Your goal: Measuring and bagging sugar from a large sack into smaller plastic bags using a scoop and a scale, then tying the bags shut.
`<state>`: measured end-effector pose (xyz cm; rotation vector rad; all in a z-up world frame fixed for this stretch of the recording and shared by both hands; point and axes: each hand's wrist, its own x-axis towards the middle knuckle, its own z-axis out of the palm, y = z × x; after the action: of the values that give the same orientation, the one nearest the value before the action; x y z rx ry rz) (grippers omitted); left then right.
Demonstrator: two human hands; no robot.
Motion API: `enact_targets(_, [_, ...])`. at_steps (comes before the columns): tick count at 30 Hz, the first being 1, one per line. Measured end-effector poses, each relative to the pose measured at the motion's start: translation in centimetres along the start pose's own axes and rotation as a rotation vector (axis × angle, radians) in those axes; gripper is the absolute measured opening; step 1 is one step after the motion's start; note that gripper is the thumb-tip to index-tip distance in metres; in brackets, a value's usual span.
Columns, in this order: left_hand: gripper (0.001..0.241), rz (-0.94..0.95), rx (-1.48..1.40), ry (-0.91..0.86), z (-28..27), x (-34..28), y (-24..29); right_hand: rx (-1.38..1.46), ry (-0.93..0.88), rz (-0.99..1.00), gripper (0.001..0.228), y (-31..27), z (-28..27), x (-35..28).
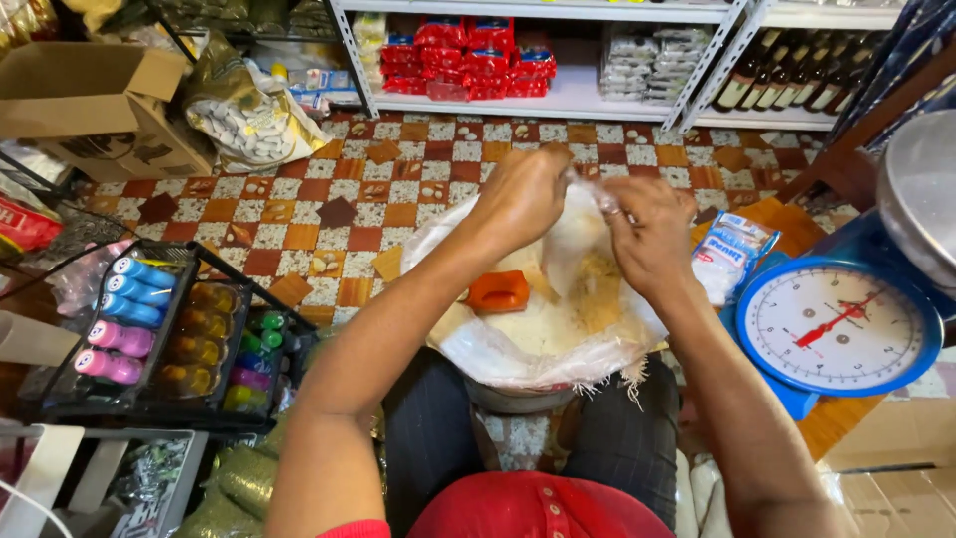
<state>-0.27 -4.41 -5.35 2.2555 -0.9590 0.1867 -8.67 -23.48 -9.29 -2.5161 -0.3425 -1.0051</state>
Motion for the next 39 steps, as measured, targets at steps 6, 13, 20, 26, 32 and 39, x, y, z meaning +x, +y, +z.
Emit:
enact_targets(6, [0.017, 0.053, 0.036, -0.017, 3.0, 0.7, -3.1, 0.037, -0.021, -0.035, 0.006, 0.9, 0.6, -0.1])
enact_targets(13, [0.019, 0.004, -0.026, -0.119, 4.5, -1.6, -3.0, 0.017, 0.022, 0.015, 0.006, 2.1, 2.1, -2.2])
enact_targets(20, [0.019, -0.039, -0.201, -0.025, 0.5, -0.5, 0.2, 0.324, 0.059, 0.248, 0.008, 3.5, 2.0, -3.2])
enact_targets(26, [0.02, -0.172, -0.35, -0.007, 2.6, -0.7, 0.1, 0.613, -0.065, 0.528, 0.011, -2.2, -0.2, -2.9])
enact_targets(32, [0.02, -0.219, -0.391, -0.015, 3.4, -2.1, 1.3, 0.594, -0.133, 0.496, 0.02, 1.6, 4.9, -5.2])
enact_targets(39, [0.041, -0.004, -0.578, 0.393, 0.9, -5.1, -1.9, 0.303, -0.181, 0.299, 0.011, -2.0, 0.5, 1.3])
